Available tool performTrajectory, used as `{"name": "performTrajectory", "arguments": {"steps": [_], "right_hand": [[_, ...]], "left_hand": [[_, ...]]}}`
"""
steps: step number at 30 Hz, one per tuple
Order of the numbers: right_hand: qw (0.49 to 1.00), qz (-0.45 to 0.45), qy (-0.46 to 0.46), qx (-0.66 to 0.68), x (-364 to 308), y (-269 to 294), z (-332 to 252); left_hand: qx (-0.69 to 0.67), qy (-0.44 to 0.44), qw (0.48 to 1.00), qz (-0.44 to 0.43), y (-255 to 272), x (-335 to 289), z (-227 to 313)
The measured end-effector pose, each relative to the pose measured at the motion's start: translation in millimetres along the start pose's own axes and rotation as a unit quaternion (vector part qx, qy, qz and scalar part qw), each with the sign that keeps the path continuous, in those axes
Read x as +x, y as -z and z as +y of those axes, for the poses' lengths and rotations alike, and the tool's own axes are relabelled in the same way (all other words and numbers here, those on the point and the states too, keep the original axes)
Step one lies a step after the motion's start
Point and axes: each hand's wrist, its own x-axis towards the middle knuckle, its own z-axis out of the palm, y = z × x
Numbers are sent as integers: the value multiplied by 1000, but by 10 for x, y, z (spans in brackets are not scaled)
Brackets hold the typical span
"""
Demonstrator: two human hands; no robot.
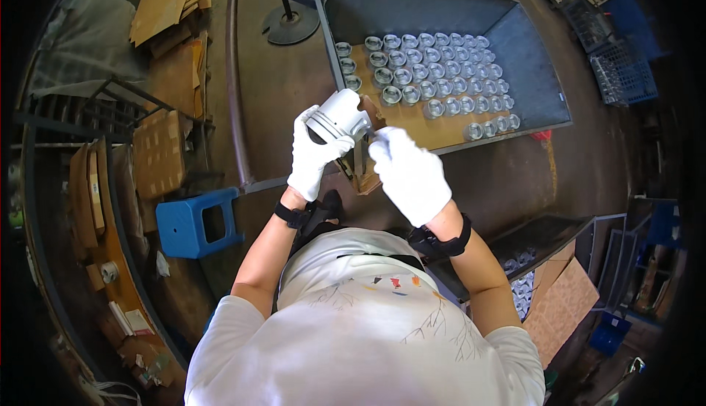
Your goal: Inspecting metal engine pistons for quality and organizing them into bins.
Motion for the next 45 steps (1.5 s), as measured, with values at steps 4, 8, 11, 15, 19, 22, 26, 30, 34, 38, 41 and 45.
{"name": "performTrajectory", "arguments": {"steps": [4,8,11,15,19,22,26,30,34,38,41,45], "right_hand": [[992,66,106,-22,-8,-56,-79],[984,86,131,-84,77,-28,-145],[980,93,151,-95,99,-79,-101],[978,90,152,-113,87,-86,-103],[979,92,155,-99,91,-138,-83],[980,73,140,-118,96,-134,-108],[973,99,162,-133,99,-120,-117],[970,89,154,-167,83,-108,-141],[972,102,151,-151,53,-80,-149],[974,79,128,-172,6,-89,-159],[971,70,110,-199,-3,-138,-167],[964,86,117,-220,2,-203,-166]], "left_hand": [[-5,-30,1000,4,-93,23,-24],[-58,-23,998,-1,-166,-11,7],[-51,-46,998,4,-212,-37,18],[-32,-44,998,18,-237,-65,53],[-31,-39,998,29,-245,-80,74],[3,-57,997,50,-248,-61,-5],[54,-88,993,55,-281,-74,51],[117,-89,986,81,-325,-92,104],[103,-81,988,77,-354,-131,152],[81,-88,990,71,-343,-141,100],[63,-83,992,70,-347,-140,87],[79,-77,991,78,-362,-182,141]]}}
